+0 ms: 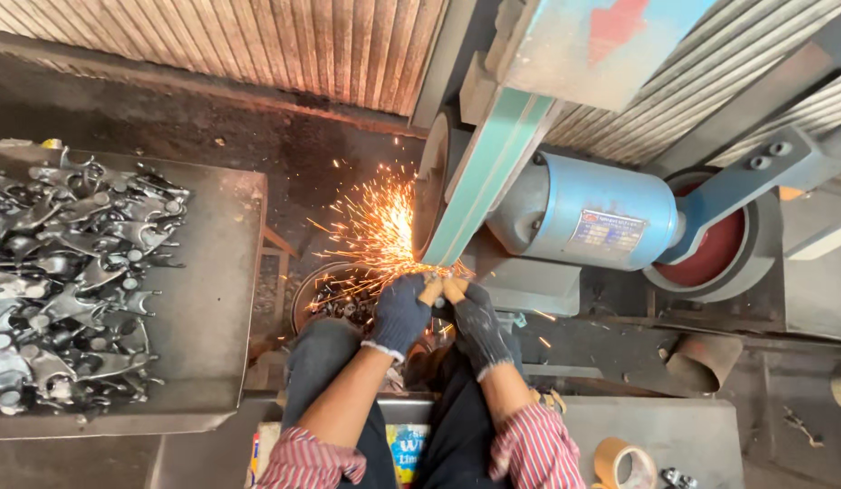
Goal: The person sits at a belt grinder and grinds small metal castings one at a time, holding each piece against the moving abrasive belt with both gloved hands until sparks fly, then drops the finished piece into a bucket and takes the next casting from a tray of unground parts.
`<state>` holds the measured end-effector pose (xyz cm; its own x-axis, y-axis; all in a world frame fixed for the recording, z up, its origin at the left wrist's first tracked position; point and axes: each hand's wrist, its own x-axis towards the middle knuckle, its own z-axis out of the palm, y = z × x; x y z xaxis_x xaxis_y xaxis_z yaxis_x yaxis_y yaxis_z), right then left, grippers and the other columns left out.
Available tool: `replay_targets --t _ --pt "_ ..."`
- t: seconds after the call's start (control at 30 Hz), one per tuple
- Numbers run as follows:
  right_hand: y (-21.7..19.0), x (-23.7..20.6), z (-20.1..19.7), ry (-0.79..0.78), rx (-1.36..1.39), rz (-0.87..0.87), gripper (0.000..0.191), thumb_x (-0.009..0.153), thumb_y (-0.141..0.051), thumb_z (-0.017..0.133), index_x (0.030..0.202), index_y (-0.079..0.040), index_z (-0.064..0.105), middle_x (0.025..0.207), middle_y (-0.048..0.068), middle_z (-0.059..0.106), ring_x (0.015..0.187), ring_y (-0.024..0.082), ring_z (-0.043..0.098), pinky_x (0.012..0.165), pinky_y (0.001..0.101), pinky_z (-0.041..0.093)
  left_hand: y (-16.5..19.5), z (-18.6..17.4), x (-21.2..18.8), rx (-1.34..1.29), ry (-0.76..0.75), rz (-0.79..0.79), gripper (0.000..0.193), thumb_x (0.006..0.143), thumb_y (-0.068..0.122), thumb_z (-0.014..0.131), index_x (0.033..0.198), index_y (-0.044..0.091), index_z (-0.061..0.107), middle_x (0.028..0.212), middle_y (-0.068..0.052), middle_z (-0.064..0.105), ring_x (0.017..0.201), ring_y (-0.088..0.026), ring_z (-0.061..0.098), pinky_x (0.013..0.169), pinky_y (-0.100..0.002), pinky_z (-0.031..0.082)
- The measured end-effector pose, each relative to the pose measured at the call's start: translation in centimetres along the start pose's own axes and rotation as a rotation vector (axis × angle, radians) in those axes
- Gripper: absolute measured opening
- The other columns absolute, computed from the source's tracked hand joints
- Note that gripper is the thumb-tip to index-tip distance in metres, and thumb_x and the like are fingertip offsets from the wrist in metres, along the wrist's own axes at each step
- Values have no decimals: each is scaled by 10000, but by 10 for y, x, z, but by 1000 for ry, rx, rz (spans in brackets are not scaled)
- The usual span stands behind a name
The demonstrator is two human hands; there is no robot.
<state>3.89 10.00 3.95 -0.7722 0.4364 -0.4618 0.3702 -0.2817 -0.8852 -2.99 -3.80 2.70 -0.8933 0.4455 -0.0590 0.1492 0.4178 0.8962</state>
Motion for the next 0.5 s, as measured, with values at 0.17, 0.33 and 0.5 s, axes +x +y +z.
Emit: replay_targets --t 0.17,0.33,0.5 --pt "4 -9 -12 -91 -195 -632 277 1079 -197 557 1192 42 641 1074 129 699 971 210 665 857 324 524 -4 8 -4 -94 -44 175 529 780 402 887 1028 -25 696 903 -217 731 861 -370 708 691 -441 542" --pt "2 17 15 -45 -29 -432 338 1024 -271 543 1194 14 609 1022 115 694 905 236 668 811 356 558 5 28 6 -1149 -162 -338 353 846 180 809 1146 9 737 1019 -38 766 876 -120 695 779 -318 555" --pt "-11 -17 26 22 191 -228 352 1101 -331 568 1192 3 637 1072 130 685 951 226 642 855 369 542 10 -40 -10 58 -223 66 439 906 456 729 1158 98 761 1067 -180 756 985 -358 706 846 -461 528"
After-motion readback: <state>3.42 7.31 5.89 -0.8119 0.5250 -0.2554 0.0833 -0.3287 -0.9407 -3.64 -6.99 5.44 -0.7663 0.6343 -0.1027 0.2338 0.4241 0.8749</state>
